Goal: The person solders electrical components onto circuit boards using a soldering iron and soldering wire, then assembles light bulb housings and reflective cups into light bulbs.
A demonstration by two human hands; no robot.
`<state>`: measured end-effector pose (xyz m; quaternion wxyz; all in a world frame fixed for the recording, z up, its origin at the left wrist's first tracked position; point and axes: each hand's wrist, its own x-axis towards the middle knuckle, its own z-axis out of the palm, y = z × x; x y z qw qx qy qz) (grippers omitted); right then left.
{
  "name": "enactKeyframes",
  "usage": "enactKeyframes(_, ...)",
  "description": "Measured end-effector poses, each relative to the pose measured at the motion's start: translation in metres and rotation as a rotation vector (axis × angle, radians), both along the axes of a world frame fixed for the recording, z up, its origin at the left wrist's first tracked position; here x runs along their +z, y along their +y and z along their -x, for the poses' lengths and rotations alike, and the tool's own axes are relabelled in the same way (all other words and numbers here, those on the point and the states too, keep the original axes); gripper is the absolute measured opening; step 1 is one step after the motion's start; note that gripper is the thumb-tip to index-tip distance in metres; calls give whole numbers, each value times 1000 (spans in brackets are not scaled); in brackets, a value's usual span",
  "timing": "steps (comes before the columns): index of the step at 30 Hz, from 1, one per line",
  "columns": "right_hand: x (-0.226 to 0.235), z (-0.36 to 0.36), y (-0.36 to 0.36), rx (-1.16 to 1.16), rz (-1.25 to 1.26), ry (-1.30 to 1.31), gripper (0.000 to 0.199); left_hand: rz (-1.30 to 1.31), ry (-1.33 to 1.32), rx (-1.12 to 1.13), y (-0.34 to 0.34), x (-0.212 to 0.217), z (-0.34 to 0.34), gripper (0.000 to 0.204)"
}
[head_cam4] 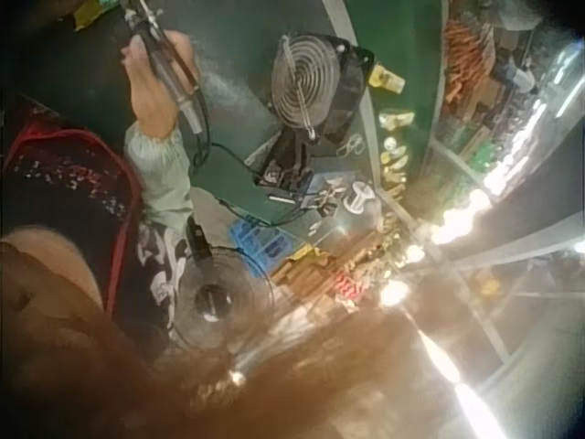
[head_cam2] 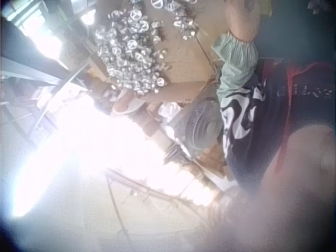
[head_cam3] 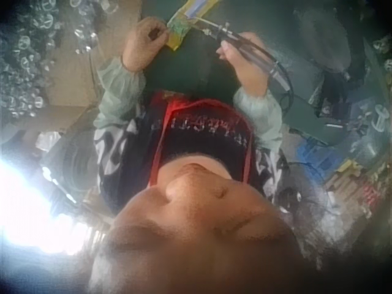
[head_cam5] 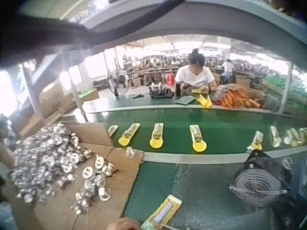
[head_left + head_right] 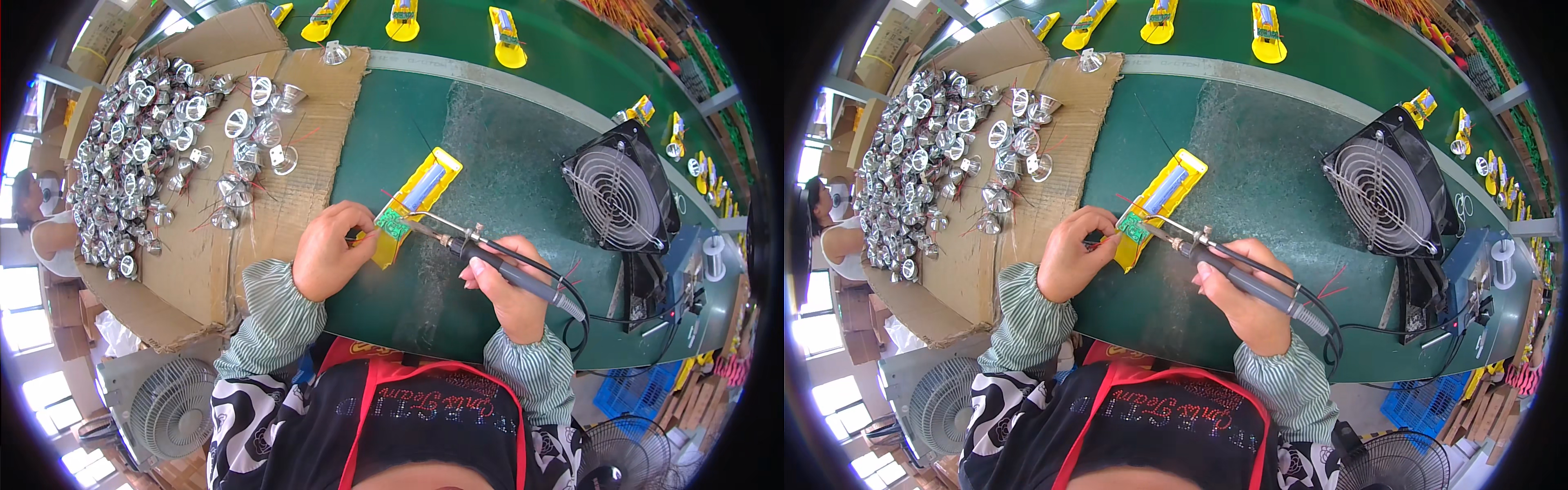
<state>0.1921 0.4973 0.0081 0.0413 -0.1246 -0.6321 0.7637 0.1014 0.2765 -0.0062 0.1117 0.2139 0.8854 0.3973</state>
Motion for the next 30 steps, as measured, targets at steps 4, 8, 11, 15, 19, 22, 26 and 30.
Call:
enactKeyframes(4,1,-6,4,24,-41,1,15,-5,29,-5,0,-2,-1,10)
enactKeyframes(8,1,-11,6,19,5,-11,15,-15,86,-7,0,-5,-1,10)
enactKeyframes(11,3,-14,7,19,7,-22,15,-15,40,8,1,-3,-3,10)
enactKeyframes(15,3,-16,7,18,12,-13,14,-18,19,27,1,-2,-5,10)
enactKeyframes(19,5,-18,9,16,38,-11,14,-54,114,-21,-6,1,-6,9)
enactKeyframes(22,7,-17,10,9,14,-4,14,-133,72,40,-17,7,-11,12)
enactKeyframes(26,7,-14,7,1,28,-3,15,74,331,81,-13,12,-13,14)
enactKeyframes(30,6,-10,3,41,17,1,15,64,219,151,1,10,-15,13)
